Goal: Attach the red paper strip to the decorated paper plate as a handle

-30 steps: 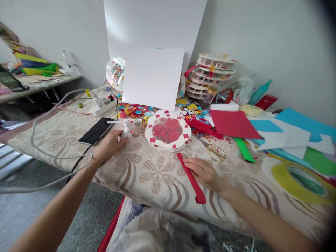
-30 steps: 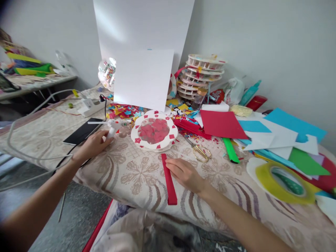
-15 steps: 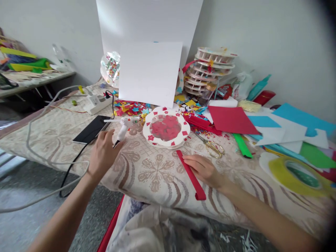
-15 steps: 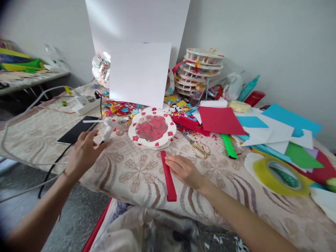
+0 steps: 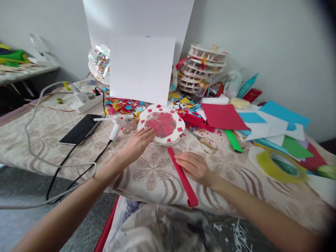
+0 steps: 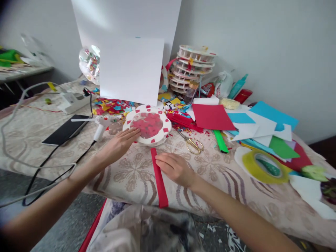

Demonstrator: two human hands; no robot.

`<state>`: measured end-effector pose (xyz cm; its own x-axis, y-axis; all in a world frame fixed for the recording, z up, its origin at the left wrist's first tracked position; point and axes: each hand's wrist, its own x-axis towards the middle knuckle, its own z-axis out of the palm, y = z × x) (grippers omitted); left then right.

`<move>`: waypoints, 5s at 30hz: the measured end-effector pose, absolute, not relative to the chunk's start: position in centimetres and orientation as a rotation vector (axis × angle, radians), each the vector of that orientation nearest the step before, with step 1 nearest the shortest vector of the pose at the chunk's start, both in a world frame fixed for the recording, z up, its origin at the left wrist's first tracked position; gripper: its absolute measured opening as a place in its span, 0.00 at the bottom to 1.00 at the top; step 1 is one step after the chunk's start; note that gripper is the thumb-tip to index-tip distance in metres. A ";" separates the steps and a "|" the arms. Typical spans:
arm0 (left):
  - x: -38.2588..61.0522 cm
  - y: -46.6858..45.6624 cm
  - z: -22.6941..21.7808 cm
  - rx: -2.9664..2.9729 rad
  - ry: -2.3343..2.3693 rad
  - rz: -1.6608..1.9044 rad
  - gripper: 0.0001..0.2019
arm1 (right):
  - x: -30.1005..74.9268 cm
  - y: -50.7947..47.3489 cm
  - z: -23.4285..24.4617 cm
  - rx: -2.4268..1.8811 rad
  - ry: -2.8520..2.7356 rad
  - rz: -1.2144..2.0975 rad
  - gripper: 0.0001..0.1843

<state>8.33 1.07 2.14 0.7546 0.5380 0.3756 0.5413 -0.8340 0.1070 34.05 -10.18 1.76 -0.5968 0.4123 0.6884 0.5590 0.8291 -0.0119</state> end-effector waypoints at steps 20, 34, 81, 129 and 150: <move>9.6 0.8 4.1 -2.872 -0.861 -0.720 0.20 | 32.1 -8.4 2.5 -0.745 -2.186 -0.454 0.12; 9.8 0.8 3.8 -2.844 -0.856 -0.689 0.19 | 32.4 -7.4 1.8 -0.741 -2.226 -0.505 0.10; 10.7 -4.1 2.2 -2.947 -0.894 -0.283 0.07 | 32.6 -6.6 -0.6 -0.822 -2.352 -0.277 0.10; 12.4 -5.4 1.6 -2.761 -0.934 -0.142 0.10 | 31.8 -7.2 -0.5 -1.102 -2.460 -0.257 0.10; 12.1 -4.9 1.4 -2.814 -0.967 -0.141 0.10 | 32.6 -7.2 -0.9 -1.174 -2.150 -0.258 0.18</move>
